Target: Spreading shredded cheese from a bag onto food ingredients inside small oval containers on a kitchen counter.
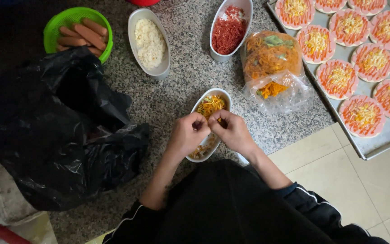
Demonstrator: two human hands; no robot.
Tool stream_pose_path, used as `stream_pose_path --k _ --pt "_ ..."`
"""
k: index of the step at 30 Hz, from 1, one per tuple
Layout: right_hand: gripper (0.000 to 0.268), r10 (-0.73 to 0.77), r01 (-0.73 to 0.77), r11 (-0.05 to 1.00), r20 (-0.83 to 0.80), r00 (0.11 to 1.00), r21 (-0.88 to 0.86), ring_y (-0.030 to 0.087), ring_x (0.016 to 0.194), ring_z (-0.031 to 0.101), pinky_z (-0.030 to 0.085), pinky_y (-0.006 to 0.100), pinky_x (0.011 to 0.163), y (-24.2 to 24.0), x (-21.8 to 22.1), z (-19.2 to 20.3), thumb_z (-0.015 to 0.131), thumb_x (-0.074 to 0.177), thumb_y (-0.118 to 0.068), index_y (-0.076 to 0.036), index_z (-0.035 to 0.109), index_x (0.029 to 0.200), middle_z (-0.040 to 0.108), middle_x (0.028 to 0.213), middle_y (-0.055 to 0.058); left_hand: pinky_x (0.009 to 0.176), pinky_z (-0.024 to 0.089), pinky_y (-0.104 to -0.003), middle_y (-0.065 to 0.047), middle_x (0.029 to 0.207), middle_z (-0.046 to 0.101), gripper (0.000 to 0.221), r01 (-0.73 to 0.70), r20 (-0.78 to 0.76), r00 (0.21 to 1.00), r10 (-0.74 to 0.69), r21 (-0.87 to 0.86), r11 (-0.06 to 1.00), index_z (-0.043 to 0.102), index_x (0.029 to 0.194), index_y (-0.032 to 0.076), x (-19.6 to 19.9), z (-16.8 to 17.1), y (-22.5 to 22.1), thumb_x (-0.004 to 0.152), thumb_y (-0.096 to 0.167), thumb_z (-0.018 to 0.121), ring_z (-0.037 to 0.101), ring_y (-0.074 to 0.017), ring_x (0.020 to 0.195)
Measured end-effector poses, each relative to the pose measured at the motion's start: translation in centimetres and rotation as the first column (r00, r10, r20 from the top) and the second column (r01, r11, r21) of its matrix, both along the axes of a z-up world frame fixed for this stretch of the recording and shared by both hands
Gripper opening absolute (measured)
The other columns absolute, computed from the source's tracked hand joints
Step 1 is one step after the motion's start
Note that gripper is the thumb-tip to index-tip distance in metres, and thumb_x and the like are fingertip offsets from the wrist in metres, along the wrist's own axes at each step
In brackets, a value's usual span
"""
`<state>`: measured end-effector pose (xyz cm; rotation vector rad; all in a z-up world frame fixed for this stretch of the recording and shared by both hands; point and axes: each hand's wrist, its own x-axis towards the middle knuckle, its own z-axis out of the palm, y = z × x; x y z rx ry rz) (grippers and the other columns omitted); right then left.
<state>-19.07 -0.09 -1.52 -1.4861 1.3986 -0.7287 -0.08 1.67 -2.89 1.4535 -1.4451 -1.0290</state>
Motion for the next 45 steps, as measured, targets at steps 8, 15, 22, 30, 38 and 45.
stream_pose_path --k 8,15,22,30,38,45 --pt "0.012 -0.129 0.129 0.992 0.038 0.991 0.003 0.016 0.070 0.064 0.055 0.033 0.069 -1.3 -1.9 -1.1 0.078 0.104 -0.022 -0.014 0.086 0.103 0.071 0.071 0.005 0.066 0.064 -0.041 -0.010 0.073 0.079 0.008 -0.074 0.024 0.997 0.074 0.018 0.997 0.085 0.090 0.012 2.0 -1.0 0.0 0.087 0.020 0.083 0.079 -0.0278 0.071" --pt "0.016 -0.049 0.054 0.998 -0.180 0.982 0.022 0.036 0.084 0.079 0.062 0.046 0.080 -0.8 -0.9 -1.0 0.085 0.097 -0.030 -0.018 0.089 0.106 0.080 0.082 0.017 0.072 0.067 -0.040 -0.009 0.079 0.083 0.009 -0.005 0.133 0.991 0.008 -0.018 1.000 0.088 0.096 0.015 1.5 -0.5 0.5 0.094 0.020 0.081 0.082 -0.0299 0.079" --pt "0.025 -0.031 0.046 0.996 -0.183 0.983 0.080 0.034 0.087 0.080 0.062 0.046 0.084 -0.6 -0.9 -1.7 0.093 0.088 -0.032 -0.012 0.083 0.099 0.081 0.084 0.013 0.075 0.065 -0.051 -0.012 0.079 0.081 0.019 0.000 0.213 0.977 -0.012 0.058 0.998 0.081 0.095 0.010 0.9 0.5 0.6 0.088 0.026 0.088 0.081 -0.0365 0.082" --pt "0.022 -0.088 0.071 0.965 0.058 0.994 0.253 0.017 0.087 0.080 0.069 0.034 0.082 -0.7 -1.5 -1.5 0.075 0.111 -0.028 -0.014 0.088 0.122 0.086 0.091 0.012 0.077 0.065 -0.048 -0.010 0.084 0.082 0.012 0.054 0.280 0.957 -0.069 0.061 0.997 0.085 0.098 0.016 1.3 1.1 0.6 0.098 0.026 0.078 0.082 -0.0376 0.087" --pt "0.042 -0.377 0.078 0.828 0.449 0.810 0.555 0.026 0.110 0.082 0.070 0.042 0.103 -1.4 0.0 3.1 0.048 0.117 -0.014 0.006 0.067 0.149 0.081 0.127 0.021 0.076 0.064 -0.049 -0.012 0.083 0.079 0.011 0.064 0.286 0.957 -0.058 -0.014 0.998 0.080 0.096 0.013 0.9 1.0 -0.5 0.092 0.023 0.084 0.082 -0.0378 0.085" --pt "0.045 -0.408 0.024 0.802 0.519 0.751 0.597 0.022 0.098 0.078 0.072 0.049 0.099 -1.2 0.8 2.7 0.043 0.120 -0.016 0.001 0.062 0.157 0.075 0.137 0.016 0.080 0.066 -0.050 -0.013 0.094 0.080 0.026 0.149 0.260 0.963 -0.072 -0.288 0.946 0.084 0.123 0.013 -0.3 3.8 -0.2 0.099 0.023 0.082 0.081 -0.0400 0.094"
